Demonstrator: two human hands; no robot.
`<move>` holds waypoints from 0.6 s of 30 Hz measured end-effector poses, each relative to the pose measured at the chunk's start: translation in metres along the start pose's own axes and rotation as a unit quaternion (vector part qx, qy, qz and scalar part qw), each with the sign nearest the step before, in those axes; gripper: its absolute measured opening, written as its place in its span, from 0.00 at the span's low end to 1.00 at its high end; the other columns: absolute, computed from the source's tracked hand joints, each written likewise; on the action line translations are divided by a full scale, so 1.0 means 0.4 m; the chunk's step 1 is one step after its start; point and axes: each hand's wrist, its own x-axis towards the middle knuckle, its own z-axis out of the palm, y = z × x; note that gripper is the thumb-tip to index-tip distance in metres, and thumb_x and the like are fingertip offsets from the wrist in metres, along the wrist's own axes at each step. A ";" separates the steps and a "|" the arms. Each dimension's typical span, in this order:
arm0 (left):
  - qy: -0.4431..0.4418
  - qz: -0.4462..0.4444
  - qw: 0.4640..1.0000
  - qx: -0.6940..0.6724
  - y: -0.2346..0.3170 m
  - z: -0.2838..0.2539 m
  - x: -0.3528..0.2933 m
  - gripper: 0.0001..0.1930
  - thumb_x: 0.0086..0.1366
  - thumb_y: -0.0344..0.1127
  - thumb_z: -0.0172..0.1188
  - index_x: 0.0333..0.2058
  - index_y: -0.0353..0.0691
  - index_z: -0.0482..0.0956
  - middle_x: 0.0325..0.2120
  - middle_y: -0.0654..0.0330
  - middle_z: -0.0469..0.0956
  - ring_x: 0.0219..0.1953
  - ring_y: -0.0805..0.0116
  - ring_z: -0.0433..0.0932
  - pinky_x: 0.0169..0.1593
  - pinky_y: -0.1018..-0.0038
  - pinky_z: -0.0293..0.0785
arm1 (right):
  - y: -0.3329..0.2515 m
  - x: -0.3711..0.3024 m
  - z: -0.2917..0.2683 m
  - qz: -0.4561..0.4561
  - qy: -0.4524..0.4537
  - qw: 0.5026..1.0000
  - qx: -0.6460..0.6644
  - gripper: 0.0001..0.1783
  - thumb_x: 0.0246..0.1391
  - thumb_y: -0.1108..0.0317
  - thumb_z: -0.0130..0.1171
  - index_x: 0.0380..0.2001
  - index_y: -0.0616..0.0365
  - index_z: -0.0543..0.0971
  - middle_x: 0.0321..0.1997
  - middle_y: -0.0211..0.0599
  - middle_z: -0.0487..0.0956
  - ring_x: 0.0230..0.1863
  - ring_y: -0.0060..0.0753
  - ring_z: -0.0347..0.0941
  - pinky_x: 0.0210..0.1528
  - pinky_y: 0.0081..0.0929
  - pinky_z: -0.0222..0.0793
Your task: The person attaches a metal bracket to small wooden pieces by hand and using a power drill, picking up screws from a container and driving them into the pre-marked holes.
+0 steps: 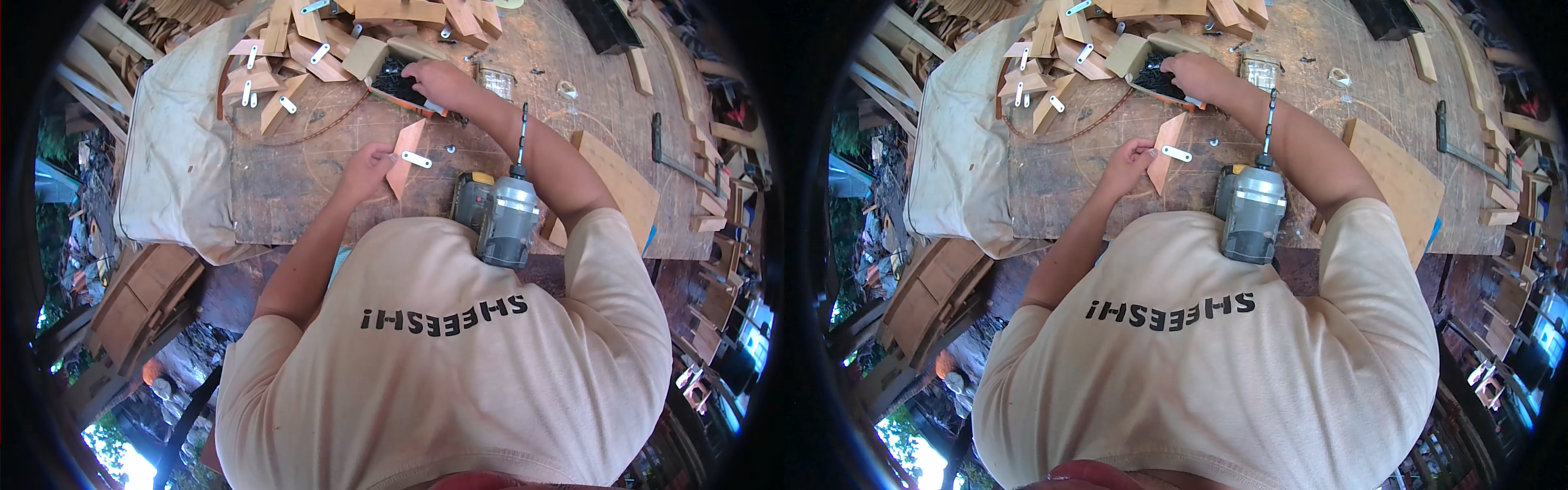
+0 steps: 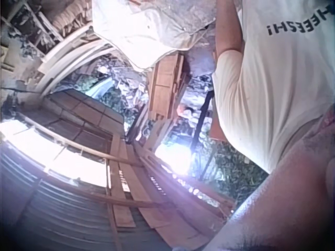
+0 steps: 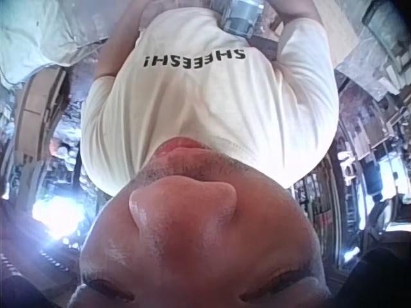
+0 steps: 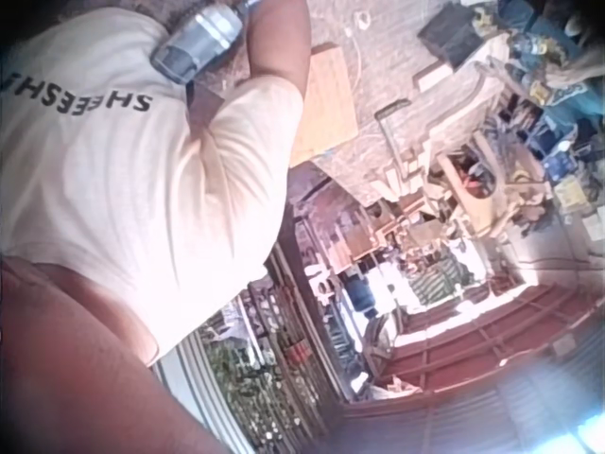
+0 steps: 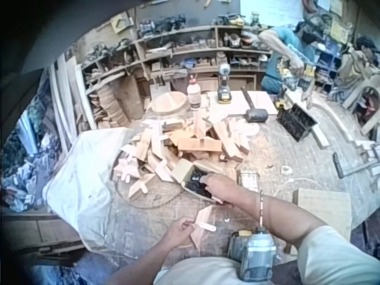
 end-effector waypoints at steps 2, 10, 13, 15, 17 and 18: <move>0.006 -0.011 1.000 -0.013 0.002 -0.003 -0.011 0.16 0.62 0.36 0.61 0.46 0.34 0.75 0.35 0.56 0.78 0.35 0.71 0.77 0.42 0.74 0.74 | -0.049 -0.002 -0.070 0.054 -0.022 0.993 0.104 0.17 0.51 0.72 0.60 0.46 0.59 0.77 0.35 0.39 0.79 0.35 0.36 0.77 0.40 0.31 0.74; 0.147 0.249 0.947 0.143 0.194 0.023 -0.074 0.18 0.56 0.32 0.66 0.45 0.38 0.76 0.41 0.55 0.77 0.43 0.62 0.77 0.45 0.70 0.74 | -0.139 -0.143 -0.094 0.201 -0.078 0.747 0.629 0.18 0.55 0.72 0.62 0.49 0.64 0.74 0.29 0.29 0.79 0.25 0.16 0.73 0.27 0.13 0.70; 0.123 0.314 0.923 0.183 0.232 0.046 -0.052 0.14 0.56 0.29 0.67 0.41 0.36 0.78 0.36 0.56 0.78 0.35 0.69 0.77 0.41 0.75 0.73 | -0.169 -0.170 -0.088 0.226 -0.081 0.703 0.670 0.18 0.55 0.72 0.62 0.48 0.63 0.73 0.31 0.31 0.80 0.27 0.17 0.74 0.26 0.14 0.69; 0.095 0.294 0.937 0.161 0.221 0.050 -0.045 0.11 0.57 0.29 0.66 0.39 0.36 0.79 0.33 0.56 0.79 0.34 0.68 0.78 0.41 0.74 0.74 | -0.186 -0.180 -0.079 0.241 -0.061 0.682 0.688 0.16 0.55 0.73 0.62 0.46 0.63 0.73 0.31 0.31 0.80 0.27 0.18 0.74 0.26 0.14 0.68; 0.066 0.274 0.949 0.139 0.214 0.054 -0.041 0.09 0.58 0.29 0.65 0.37 0.36 0.81 0.30 0.56 0.79 0.33 0.67 0.78 0.40 0.74 0.74 | -0.182 -0.189 -0.065 0.241 -0.052 0.684 0.686 0.15 0.56 0.72 0.61 0.46 0.62 0.73 0.31 0.32 0.80 0.27 0.18 0.75 0.26 0.14 0.67; 0.059 0.268 0.948 0.160 0.212 0.054 -0.040 0.08 0.59 0.29 0.64 0.37 0.35 0.81 0.27 0.58 0.79 0.32 0.67 0.79 0.39 0.74 0.74 | -0.181 -0.194 -0.062 0.239 -0.047 0.686 0.685 0.14 0.57 0.71 0.60 0.46 0.62 0.73 0.31 0.32 0.80 0.28 0.19 0.75 0.26 0.14 0.67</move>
